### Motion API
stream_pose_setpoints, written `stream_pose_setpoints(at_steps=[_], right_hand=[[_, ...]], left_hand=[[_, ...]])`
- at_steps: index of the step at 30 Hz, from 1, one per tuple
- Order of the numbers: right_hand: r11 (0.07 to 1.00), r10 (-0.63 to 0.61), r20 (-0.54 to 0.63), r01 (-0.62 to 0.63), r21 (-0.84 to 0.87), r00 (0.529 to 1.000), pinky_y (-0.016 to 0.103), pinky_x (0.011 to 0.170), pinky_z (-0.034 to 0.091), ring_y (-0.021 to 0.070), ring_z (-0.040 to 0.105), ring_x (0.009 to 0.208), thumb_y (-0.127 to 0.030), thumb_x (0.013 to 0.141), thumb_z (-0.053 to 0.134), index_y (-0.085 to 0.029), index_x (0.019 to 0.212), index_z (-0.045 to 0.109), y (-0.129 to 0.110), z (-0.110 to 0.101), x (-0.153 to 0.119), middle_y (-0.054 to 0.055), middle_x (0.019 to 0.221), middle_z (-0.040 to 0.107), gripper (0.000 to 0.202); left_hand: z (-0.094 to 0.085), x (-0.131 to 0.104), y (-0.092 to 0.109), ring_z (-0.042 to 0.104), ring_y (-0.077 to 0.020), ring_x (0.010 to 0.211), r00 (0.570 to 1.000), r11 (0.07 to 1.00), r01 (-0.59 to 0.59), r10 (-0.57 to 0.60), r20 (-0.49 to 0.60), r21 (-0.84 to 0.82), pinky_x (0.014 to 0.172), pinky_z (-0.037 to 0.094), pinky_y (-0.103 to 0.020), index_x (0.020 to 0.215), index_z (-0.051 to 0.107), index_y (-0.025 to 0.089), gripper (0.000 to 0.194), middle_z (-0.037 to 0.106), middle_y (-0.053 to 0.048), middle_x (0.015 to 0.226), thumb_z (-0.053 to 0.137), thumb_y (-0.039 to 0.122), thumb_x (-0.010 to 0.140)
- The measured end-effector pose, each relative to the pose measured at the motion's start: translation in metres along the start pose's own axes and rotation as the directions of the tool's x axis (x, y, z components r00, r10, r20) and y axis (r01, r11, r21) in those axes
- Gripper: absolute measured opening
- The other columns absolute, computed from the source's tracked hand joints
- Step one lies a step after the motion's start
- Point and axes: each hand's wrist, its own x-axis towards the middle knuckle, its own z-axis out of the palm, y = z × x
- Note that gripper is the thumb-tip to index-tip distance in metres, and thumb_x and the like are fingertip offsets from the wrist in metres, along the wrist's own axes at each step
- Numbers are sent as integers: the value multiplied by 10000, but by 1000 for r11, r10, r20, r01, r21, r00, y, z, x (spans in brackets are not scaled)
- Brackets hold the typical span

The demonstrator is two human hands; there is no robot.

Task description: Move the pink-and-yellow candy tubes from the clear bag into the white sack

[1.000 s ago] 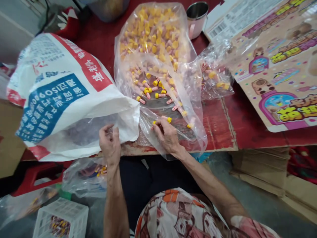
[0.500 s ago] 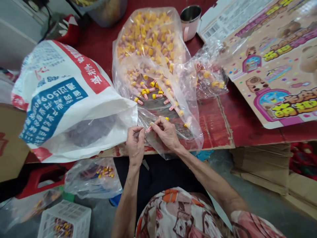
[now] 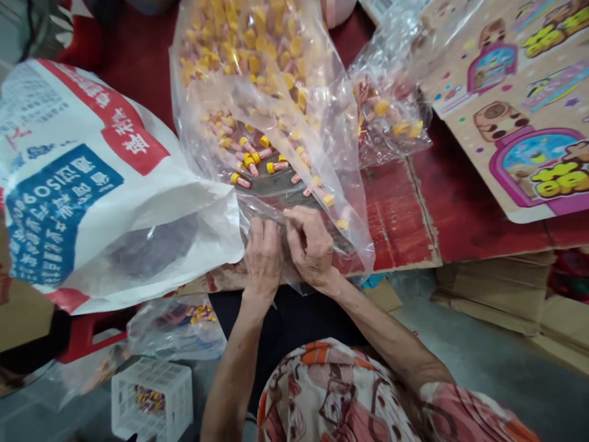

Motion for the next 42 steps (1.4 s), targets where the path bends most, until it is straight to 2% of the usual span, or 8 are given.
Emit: stream_pose_setpoints(at_steps=[7,11,14,19,24,32,36,42], right_hand=[[955,112,104,-79,-287,988,454,1031,470,287,589,1266,-248,1123,422,-206,1318,645,14,6,4,139,1383,627,299],[940,92,183,-24,-341,979,365,881,427,237,647,1066,-191,1120,427,-196,1180,680,21,10,4,94,1190,709,260],[934,83,203,-5,-357,976,353,861,420,230,642,1020,-206,1126,427,-205,1114,679,23,8,6,79,1129,710,253],[961,43,110,-11,-276,993,395,960,478,259,610,1132,-222,1114,405,-204,1147,667,26,8,6,123,1222,651,264],[983,-51,-11,48,-180,999,465,1094,478,269,585,1227,-274,1121,429,-209,1154,649,31,10,7,137,1249,624,232],[980,-81,65,91,-176,995,414,926,558,245,650,1029,-271,1123,402,-210,1145,664,33,8,6,104,1111,683,269],[975,-173,13,173,-136,985,395,925,575,234,668,1039,-296,1119,491,-229,1198,664,25,2,5,85,1115,706,202],[979,-194,236,201,-8,952,362,883,600,233,700,1003,-298,1121,472,-228,1214,646,21,4,1,85,1107,708,210]], left_hand=[[-4,21,-18,619,-187,945,991,987,3,19,134,-162,874,546,-307,1142,576,196,127,590,-67,1074,505,205,1038],[-4,17,-29,607,-126,747,990,891,141,-123,69,-432,737,561,-258,1475,425,210,541,603,10,947,643,249,981],[3,0,-19,685,-155,880,992,909,118,-129,-1,-399,802,597,-283,1576,341,213,654,666,-71,1158,613,228,982],[0,-13,3,658,-221,1290,999,975,-32,32,-3,-220,1034,585,-328,1556,417,192,618,576,-147,1529,484,96,949],[-13,-13,2,724,-213,1141,987,988,-13,-11,-159,-151,972,605,-312,1536,441,192,521,670,-137,1387,527,181,1022],[4,-31,2,747,-169,867,988,974,14,-48,-144,-228,739,611,-260,1571,390,203,588,721,-107,1250,522,154,1000],[-5,-32,9,736,-151,852,945,972,44,-116,-305,-232,829,620,-262,1561,398,200,558,719,-109,1253,546,203,1023],[8,-45,-2,736,-159,836,945,978,27,-92,-313,-206,797,624,-269,1371,543,172,380,738,-101,1114,458,142,1002]])
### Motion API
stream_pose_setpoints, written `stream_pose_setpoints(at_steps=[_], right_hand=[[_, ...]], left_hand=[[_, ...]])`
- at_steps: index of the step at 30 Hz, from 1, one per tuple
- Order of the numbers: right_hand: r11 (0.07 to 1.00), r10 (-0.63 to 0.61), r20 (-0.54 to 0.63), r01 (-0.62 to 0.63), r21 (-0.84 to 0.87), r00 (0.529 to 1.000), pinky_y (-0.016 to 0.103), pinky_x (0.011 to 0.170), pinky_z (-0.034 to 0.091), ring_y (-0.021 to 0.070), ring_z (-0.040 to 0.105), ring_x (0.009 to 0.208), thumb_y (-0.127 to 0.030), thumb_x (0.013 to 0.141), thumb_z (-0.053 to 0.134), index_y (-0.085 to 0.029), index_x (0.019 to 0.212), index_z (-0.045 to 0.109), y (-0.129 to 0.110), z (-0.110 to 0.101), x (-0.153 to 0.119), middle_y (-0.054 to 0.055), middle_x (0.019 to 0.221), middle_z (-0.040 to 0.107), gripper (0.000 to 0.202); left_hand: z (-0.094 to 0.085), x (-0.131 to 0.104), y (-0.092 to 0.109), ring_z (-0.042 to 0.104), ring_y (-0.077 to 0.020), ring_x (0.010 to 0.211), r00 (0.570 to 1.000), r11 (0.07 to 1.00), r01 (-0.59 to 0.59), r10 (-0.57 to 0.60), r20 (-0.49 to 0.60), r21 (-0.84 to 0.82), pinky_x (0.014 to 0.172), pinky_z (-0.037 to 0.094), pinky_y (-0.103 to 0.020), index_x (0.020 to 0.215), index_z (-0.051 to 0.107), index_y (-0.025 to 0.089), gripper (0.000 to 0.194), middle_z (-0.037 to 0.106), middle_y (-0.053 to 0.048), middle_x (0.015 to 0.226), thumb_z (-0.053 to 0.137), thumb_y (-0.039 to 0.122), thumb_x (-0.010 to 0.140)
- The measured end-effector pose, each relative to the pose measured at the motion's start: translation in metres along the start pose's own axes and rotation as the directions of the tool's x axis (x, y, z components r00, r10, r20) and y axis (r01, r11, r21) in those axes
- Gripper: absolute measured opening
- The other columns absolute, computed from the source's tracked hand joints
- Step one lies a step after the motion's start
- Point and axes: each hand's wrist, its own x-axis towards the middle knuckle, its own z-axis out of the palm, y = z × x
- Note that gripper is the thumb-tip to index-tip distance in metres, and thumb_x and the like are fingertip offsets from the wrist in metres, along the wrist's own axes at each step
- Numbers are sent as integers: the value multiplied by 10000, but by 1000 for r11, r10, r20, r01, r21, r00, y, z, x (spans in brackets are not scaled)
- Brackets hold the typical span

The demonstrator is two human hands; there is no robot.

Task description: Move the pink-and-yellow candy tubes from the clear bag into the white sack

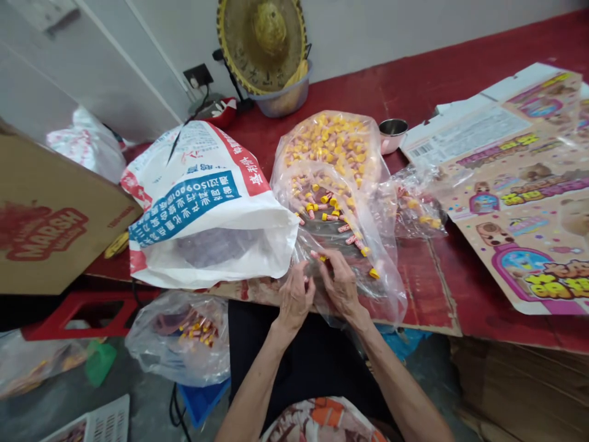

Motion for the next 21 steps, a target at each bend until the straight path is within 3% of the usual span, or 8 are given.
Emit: stream_pose_setpoints(at_steps=[3,8,11,14,17,19,21], right_hand=[[999,36,110,-36,-5,993,352,838,605,237,706,961,-293,1122,452,-228,1163,646,2,5,0,84,1067,695,209],[996,55,169,-41,-85,984,362,860,611,240,696,1037,-247,1120,426,-219,1141,656,1,9,1,121,1217,644,232],[993,48,190,-27,-112,981,377,885,608,242,687,1043,-242,1128,423,-223,1152,649,-1,8,2,116,1200,638,228],[993,37,210,-11,-121,977,392,905,598,244,674,1032,-214,1129,406,-222,1134,643,-2,8,3,102,1128,653,237],[994,10,212,14,-110,977,403,910,587,251,664,1035,-181,1125,379,-204,1136,635,-2,8,3,108,1115,665,258],[994,1,207,22,-109,978,405,907,583,254,662,1032,-174,1122,378,-198,1140,633,-1,8,2,112,1121,667,257],[993,15,200,9,-116,980,400,899,580,252,661,1021,-171,1118,389,-205,1138,635,0,9,2,106,1109,666,249]], left_hand=[[-7,-3,-4,716,-150,763,995,998,68,-67,73,-11,753,611,-262,1286,589,197,307,722,-49,975,497,179,993],[-20,-6,-1,697,-156,792,991,991,131,-131,-16,-33,767,574,-264,1095,627,201,128,692,-54,928,529,249,1030],[-27,-6,-3,642,-145,700,985,987,148,-142,100,-58,687,529,-250,923,588,214,124,620,-12,792,506,254,1007],[-46,8,-11,610,-136,641,955,968,244,-230,188,-55,657,518,-245,944,616,219,101,612,10,756,531,273,951],[-68,33,-30,611,-144,644,928,928,372,-372,7,27,655,517,-257,1041,658,217,191,643,7,781,585,328,904],[-74,49,-49,619,-157,659,889,889,451,-441,-128,72,662,511,-272,1050,656,211,229,655,1,792,601,336,866],[-72,58,-69,612,-165,650,844,843,531,-515,-151,88,666,506,-285,983,632,215,186,643,6,754,586,302,824]])
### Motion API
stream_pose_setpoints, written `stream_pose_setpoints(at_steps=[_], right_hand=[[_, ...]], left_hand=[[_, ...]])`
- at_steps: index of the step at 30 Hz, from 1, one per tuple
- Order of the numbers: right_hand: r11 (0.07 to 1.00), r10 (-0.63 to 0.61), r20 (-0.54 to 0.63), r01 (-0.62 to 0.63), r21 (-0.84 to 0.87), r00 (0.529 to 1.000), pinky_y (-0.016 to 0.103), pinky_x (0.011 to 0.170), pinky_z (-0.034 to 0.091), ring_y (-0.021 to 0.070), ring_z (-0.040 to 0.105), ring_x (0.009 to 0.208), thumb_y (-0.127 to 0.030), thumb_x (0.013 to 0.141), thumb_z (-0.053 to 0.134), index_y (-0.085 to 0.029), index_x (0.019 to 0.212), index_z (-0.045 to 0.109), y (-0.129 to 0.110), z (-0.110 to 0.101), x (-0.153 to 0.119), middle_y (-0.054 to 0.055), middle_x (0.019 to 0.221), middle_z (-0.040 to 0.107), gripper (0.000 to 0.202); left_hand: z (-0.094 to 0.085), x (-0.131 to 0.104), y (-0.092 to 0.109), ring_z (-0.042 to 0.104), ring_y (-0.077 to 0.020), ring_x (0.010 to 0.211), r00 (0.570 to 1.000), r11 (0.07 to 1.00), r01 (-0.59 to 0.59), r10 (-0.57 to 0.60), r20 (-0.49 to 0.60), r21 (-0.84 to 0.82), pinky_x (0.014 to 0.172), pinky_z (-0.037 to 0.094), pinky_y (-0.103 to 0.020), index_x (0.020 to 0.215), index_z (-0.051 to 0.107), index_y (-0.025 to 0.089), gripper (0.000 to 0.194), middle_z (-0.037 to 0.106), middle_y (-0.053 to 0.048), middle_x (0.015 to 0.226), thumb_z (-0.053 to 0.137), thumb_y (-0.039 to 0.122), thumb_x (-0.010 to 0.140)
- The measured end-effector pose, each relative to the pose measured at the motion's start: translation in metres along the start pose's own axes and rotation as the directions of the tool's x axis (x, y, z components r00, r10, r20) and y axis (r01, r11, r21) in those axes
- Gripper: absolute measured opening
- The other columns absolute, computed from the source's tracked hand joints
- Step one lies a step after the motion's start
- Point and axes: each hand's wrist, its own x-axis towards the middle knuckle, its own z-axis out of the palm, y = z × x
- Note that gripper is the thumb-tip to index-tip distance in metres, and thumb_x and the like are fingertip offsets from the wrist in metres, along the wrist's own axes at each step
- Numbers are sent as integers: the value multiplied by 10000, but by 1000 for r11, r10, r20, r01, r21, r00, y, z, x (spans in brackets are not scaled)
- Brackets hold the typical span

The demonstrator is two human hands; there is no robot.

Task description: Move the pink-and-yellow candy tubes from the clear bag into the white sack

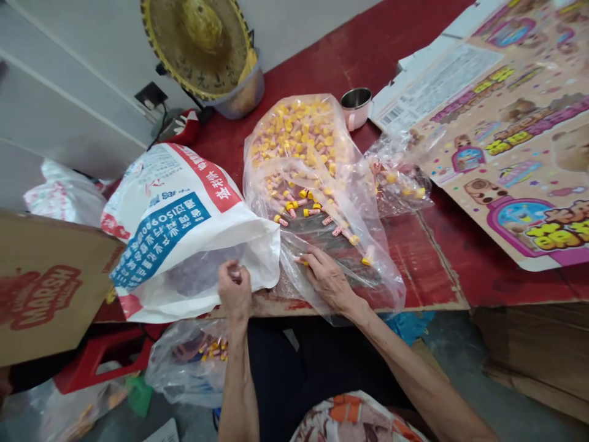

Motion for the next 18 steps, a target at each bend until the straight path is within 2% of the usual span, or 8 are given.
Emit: stream_pose_setpoints(at_steps=[2,4,6,10,12,14,18], right_hand=[[1000,12,-2,-12,0,1000,402,899,581,254,661,1025,-162,1109,399,-211,1139,637,0,2,0,106,1111,667,245],[1000,10,-8,-10,2,1000,410,906,583,261,661,1039,-144,1095,404,-204,1141,638,0,3,0,115,1123,668,246],[1000,5,-10,-5,5,1000,407,914,584,263,660,1051,-122,1083,403,-195,1146,636,0,3,0,119,1125,668,251],[1000,24,15,-24,-13,1000,387,907,578,247,660,1028,-122,1087,406,-210,1157,634,0,1,0,102,1097,665,254],[999,24,25,-23,-38,999,389,902,576,249,658,1025,-143,1102,397,-211,1157,638,0,0,0,104,1098,666,256],[998,11,16,-10,-58,1000,390,891,576,252,658,1017,-161,1117,376,-200,1143,643,-2,0,1,111,1091,669,270],[1000,-22,-81,20,-18,996,371,875,583,242,672,999,-151,1115,366,-175,1147,648,-4,-2,0,117,1086,680,285]], left_hand=[[8,10,-12,609,-172,646,996,998,62,-62,67,-2,665,506,-288,909,598,226,128,622,13,712,579,290,800],[12,14,-21,624,-181,671,989,998,66,-64,132,-14,673,511,-289,884,594,229,119,630,5,720,589,320,808],[13,18,-25,638,-189,705,992,1000,29,-28,125,-9,702,522,-297,918,621,221,157,658,-13,766,587,350,837],[16,34,-19,674,-219,834,999,991,-49,48,16,123,840,554,-351,1097,673,209,263,721,-78,984,541,289,885],[23,44,-16,694,-268,942,994,971,-107,99,48,215,906,558,-413,1148,695,199,314,714,-150,1173,535,237,881],[32,52,-16,697,-328,1025,983,951,-168,144,111,258,950,555,-477,1174,711,174,352,690,-214,1248,533,194,870],[43,62,-21,693,-395,1086,953,912,-270,208,221,307,1014,534,-558,1155,708,136,339,705,-251,1110,514,164,879]])
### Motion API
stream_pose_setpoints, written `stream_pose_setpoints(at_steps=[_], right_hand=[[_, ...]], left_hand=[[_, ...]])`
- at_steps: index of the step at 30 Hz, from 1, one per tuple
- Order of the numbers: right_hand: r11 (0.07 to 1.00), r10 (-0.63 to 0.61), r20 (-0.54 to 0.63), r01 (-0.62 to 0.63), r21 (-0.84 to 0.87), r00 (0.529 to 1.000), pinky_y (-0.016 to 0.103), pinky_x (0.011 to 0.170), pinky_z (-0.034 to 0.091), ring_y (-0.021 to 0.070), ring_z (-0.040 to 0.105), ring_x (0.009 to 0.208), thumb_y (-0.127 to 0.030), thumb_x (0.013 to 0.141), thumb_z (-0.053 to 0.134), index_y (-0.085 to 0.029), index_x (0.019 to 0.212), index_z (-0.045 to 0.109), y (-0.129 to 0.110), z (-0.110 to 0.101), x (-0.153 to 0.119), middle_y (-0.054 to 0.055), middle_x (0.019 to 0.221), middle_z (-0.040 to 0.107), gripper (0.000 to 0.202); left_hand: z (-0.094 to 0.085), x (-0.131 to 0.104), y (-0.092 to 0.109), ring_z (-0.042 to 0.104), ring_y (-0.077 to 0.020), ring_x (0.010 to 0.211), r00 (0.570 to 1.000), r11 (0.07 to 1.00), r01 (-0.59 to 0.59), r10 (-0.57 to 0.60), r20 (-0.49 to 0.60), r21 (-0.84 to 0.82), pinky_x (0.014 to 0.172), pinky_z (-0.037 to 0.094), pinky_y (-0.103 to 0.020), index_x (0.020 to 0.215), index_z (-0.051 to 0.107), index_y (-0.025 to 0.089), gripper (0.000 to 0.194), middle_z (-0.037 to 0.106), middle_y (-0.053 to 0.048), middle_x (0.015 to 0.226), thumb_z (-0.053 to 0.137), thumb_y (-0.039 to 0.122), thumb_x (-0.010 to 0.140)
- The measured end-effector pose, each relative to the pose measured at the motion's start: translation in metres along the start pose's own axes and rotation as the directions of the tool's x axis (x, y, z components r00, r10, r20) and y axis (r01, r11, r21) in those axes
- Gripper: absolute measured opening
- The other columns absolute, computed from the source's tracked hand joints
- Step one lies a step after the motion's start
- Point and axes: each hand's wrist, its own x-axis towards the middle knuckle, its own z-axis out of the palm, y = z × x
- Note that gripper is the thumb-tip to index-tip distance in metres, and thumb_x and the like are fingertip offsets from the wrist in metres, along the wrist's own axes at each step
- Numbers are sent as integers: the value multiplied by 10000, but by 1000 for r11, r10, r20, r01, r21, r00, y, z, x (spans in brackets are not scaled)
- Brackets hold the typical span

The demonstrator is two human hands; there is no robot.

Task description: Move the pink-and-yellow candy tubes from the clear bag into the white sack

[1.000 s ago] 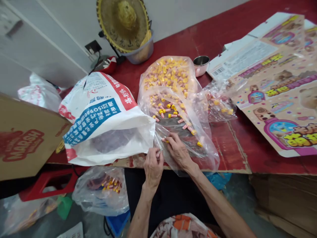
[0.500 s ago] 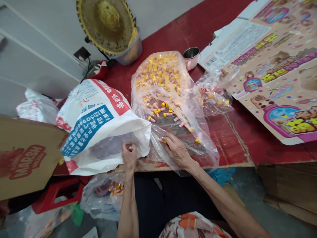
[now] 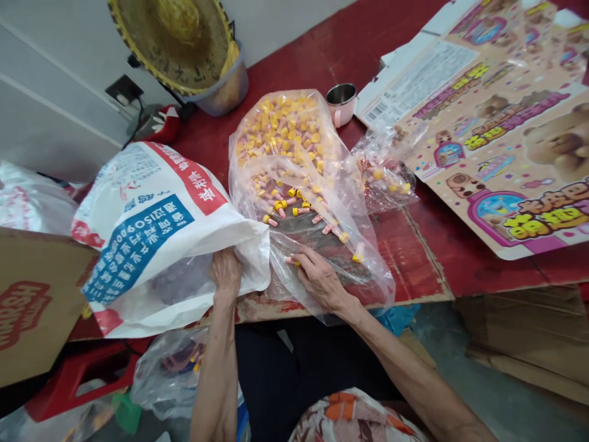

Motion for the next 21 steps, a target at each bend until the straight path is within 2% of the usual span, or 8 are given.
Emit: stream_pose_setpoints(at_steps=[3,6,9,12,14,18,21], right_hand=[[998,40,-65,-37,43,997,366,928,583,234,679,1079,-129,1088,408,-188,1246,642,-1,-1,-2,122,1185,682,290],[998,66,-24,-66,-22,998,361,873,583,241,693,1006,-142,1081,450,-200,1191,675,0,1,-3,108,1114,698,257],[998,45,-1,-45,-44,999,327,801,570,228,698,920,-141,1078,487,-205,1158,693,0,2,-3,87,1042,701,229],[999,50,-90,-48,26,995,314,859,579,221,710,1013,-129,1071,488,-223,1272,679,-1,0,-4,95,1168,694,293],[998,64,-112,-60,32,992,314,878,580,220,710,1032,-144,1083,474,-225,1282,681,-1,0,-5,99,1194,690,298],[991,119,9,-119,-57,993,291,782,565,201,695,873,-218,1123,461,-207,1129,701,1,4,-5,82,1028,693,240],[989,139,24,-140,41,990,301,808,575,206,704,927,-214,1132,422,-220,1166,666,2,3,-4,77,1069,691,246]], left_hand=[[-3,4,-4,700,-392,1028,998,997,56,-58,40,49,985,531,-570,1026,684,162,209,706,-226,1034,536,184,880],[-15,5,-5,678,-302,854,983,982,173,-167,70,-81,877,561,-452,898,635,207,78,681,-106,833,613,256,841],[-33,-2,-1,613,-206,709,970,913,243,-234,66,-329,707,542,-310,916,636,209,166,617,-15,728,615,343,820],[-51,-23,7,584,-150,664,973,839,206,-228,17,-503,622,511,-246,1013,656,197,294,622,4,801,633,406,807],[-59,-42,14,572,-126,649,979,793,182,-201,32,-581,600,507,-228,1063,656,199,362,619,6,856,676,444,797],[-62,-70,30,561,-108,643,978,691,208,-169,126,-692,586,499,-210,1180,645,198,477,624,2,895,722,473,798],[-59,-79,39,541,-96,618,970,632,240,-122,211,-737,582,480,-203,1330,594,203,581,635,10,891,716,470,829]])
